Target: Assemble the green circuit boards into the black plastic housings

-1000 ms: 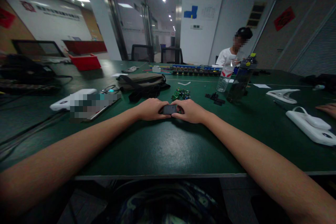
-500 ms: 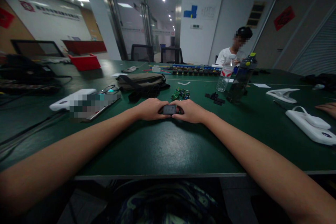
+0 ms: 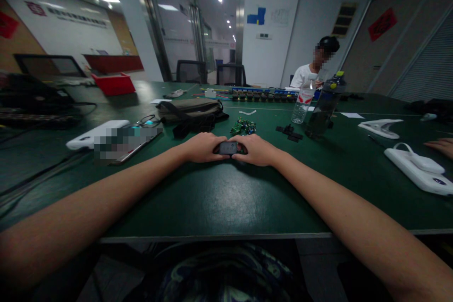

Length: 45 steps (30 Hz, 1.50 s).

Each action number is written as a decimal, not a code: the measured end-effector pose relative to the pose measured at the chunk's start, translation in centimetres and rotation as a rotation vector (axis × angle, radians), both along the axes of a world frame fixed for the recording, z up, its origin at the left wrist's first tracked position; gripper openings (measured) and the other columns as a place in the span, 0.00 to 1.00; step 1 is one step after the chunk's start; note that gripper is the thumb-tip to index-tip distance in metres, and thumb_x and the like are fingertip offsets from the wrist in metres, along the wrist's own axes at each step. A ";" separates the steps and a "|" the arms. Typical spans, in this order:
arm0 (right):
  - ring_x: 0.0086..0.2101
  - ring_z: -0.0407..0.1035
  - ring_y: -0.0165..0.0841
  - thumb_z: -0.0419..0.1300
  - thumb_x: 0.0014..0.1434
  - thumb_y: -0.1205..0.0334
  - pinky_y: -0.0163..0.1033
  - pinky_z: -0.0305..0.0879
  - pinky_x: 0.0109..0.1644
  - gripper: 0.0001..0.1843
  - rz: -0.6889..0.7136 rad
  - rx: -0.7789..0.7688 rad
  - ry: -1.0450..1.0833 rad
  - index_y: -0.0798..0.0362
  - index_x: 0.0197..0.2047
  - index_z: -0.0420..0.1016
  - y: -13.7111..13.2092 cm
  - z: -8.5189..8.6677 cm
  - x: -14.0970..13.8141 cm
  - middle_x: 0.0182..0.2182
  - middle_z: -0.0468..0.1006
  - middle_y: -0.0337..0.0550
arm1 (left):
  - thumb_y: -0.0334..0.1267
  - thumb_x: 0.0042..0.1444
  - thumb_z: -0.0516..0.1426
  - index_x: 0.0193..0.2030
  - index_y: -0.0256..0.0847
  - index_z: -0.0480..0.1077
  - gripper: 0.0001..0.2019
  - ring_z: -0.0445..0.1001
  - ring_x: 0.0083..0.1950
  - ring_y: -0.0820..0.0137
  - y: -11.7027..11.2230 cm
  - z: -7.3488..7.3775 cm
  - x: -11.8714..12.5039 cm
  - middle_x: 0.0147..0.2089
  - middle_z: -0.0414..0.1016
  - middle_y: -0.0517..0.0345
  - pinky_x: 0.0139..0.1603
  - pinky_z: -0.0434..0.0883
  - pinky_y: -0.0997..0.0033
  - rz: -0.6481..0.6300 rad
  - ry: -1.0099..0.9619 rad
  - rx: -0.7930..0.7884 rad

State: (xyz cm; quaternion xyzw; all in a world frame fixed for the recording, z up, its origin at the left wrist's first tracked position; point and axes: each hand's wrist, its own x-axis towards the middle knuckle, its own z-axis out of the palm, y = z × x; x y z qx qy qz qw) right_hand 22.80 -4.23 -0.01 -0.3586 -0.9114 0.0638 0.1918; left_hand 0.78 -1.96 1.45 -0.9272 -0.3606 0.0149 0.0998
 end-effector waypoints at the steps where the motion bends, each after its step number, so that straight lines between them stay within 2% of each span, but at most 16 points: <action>1: 0.32 0.71 0.33 0.65 0.58 0.58 0.37 0.62 0.40 0.23 -0.001 -0.006 0.001 0.55 0.57 0.73 0.0 0.0 0.0 0.36 0.79 0.44 | 0.58 0.62 0.52 0.55 0.40 0.70 0.25 0.81 0.43 0.54 0.0 0.0 0.0 0.42 0.82 0.47 0.39 0.70 0.64 0.001 0.001 -0.001; 28: 0.35 0.72 0.35 0.64 0.59 0.58 0.38 0.63 0.43 0.24 -0.009 0.007 -0.028 0.55 0.57 0.73 0.0 0.0 0.0 0.39 0.80 0.46 | 0.58 0.62 0.52 0.55 0.40 0.71 0.26 0.80 0.43 0.55 0.1 -0.1 -0.1 0.42 0.81 0.47 0.39 0.71 0.64 -0.006 -0.019 -0.003; 45: 0.34 0.71 0.34 0.65 0.59 0.59 0.36 0.62 0.40 0.23 -0.003 0.011 -0.015 0.56 0.57 0.73 0.0 0.0 0.0 0.37 0.80 0.44 | 0.58 0.62 0.52 0.55 0.40 0.71 0.25 0.80 0.42 0.54 0.0 0.0 -0.1 0.42 0.81 0.46 0.39 0.71 0.64 -0.007 -0.023 -0.009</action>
